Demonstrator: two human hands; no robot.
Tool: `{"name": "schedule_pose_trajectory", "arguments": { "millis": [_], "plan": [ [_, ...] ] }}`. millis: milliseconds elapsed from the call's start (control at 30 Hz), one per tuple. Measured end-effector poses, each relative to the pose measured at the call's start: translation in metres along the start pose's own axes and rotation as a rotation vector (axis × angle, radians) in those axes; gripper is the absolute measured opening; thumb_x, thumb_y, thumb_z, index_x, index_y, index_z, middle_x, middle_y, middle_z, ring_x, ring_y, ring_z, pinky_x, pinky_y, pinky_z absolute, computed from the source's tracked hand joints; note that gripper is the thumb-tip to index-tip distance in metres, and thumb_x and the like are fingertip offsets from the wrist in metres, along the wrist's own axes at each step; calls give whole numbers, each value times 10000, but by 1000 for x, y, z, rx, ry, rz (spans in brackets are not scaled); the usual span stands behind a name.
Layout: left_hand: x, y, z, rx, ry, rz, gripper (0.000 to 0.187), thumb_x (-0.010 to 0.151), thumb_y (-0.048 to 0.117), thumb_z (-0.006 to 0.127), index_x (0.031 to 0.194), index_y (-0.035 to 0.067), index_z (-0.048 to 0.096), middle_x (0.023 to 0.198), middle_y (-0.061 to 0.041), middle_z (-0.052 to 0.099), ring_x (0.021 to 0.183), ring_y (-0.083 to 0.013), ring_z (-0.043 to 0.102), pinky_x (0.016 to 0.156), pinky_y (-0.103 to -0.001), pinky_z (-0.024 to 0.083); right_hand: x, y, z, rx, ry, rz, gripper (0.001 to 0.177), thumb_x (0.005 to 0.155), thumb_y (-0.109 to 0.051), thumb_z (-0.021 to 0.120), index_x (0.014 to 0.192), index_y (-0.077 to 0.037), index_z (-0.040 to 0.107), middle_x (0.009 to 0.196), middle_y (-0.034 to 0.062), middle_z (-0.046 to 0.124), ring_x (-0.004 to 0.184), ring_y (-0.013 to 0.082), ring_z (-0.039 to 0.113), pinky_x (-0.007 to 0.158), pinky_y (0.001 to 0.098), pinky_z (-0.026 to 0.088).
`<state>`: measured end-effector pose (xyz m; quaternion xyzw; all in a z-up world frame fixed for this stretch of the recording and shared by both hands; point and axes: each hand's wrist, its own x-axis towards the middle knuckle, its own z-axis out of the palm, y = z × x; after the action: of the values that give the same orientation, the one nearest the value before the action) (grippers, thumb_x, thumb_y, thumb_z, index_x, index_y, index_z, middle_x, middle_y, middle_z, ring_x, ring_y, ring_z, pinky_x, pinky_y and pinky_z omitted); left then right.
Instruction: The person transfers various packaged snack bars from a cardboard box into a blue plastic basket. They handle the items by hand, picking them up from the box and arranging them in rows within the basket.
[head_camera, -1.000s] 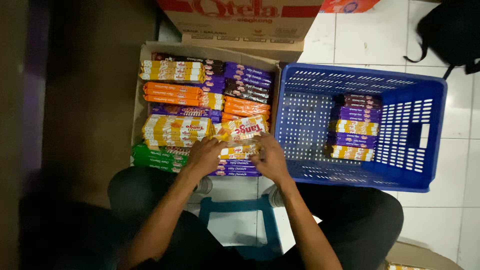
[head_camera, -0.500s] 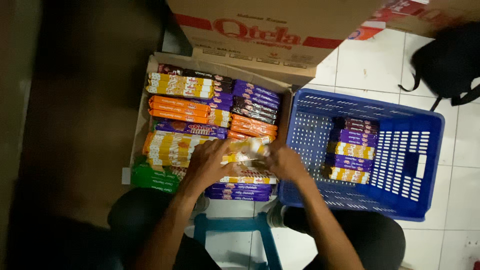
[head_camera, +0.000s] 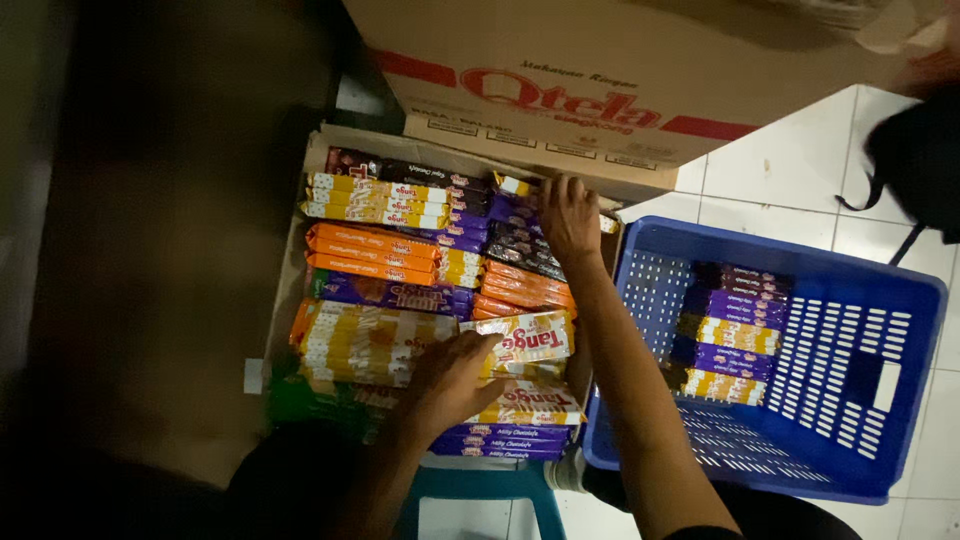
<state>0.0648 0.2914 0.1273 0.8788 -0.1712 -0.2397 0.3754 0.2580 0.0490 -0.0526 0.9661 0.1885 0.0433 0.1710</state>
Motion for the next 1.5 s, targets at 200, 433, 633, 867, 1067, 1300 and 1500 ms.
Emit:
{"name": "schedule_pose_trajectory", "arguments": {
  "millis": [200,433,633,867,1067,1300,1500],
  "plan": [
    [8,-6,3,-24,56,-26,554,855,341,731,1322,60,636,1043,-204,707,999,-423,703,819,-523,541,-35,9,-8,27,201,-13,162,986,-220,539,1094,-109,587,981,114,532,949,319,576,762,422,425],
    [15,2,14,-5,53,34,477,806,306,760,1238,132,658,974,-160,706,962,-394,711,789,-508,533,-60,-8,11,289,-242,126,570,865,-421,709,1324,-85,674,1255,144,650,1117,348,670,840,474,586],
    [11,-2,57,63,16,17,300,757,286,745,998,108,719,950,-157,731,991,-388,690,881,-489,482,-84,-17,-80,486,-543,79,356,937,-353,591,1140,-80,699,1056,155,697,1047,376,694,844,521,573],
    [4,10,94,622,-422,-77,256,749,241,742,968,112,776,910,-119,765,953,-357,734,979,-589,404,-153,-10,-243,1150,-1021,-220,749,776,-248,755,1433,34,532,1415,332,564,1312,538,529,1078,604,464],
    [14,28,26,71,-133,110,560,714,458,810,1061,23,749,952,-226,765,993,-429,723,940,-562,469,-199,-6,-243,805,-631,-245,251,825,-348,672,894,-124,759,802,130,753,772,383,747,658,523,586],
    [35,-8,21,37,263,82,373,853,19,610,1217,86,654,922,-168,749,886,-423,725,822,-537,514,-169,68,-231,509,-805,-270,264,722,-290,736,890,-93,789,807,170,776,825,384,769,718,504,617],
    [37,-24,36,285,375,-41,468,814,167,641,1281,135,649,897,-108,722,914,-340,707,854,-514,444,-95,69,-149,495,-318,-50,449,749,-272,737,1148,-171,560,1001,112,712,949,350,737,762,509,608]
  ]
}}
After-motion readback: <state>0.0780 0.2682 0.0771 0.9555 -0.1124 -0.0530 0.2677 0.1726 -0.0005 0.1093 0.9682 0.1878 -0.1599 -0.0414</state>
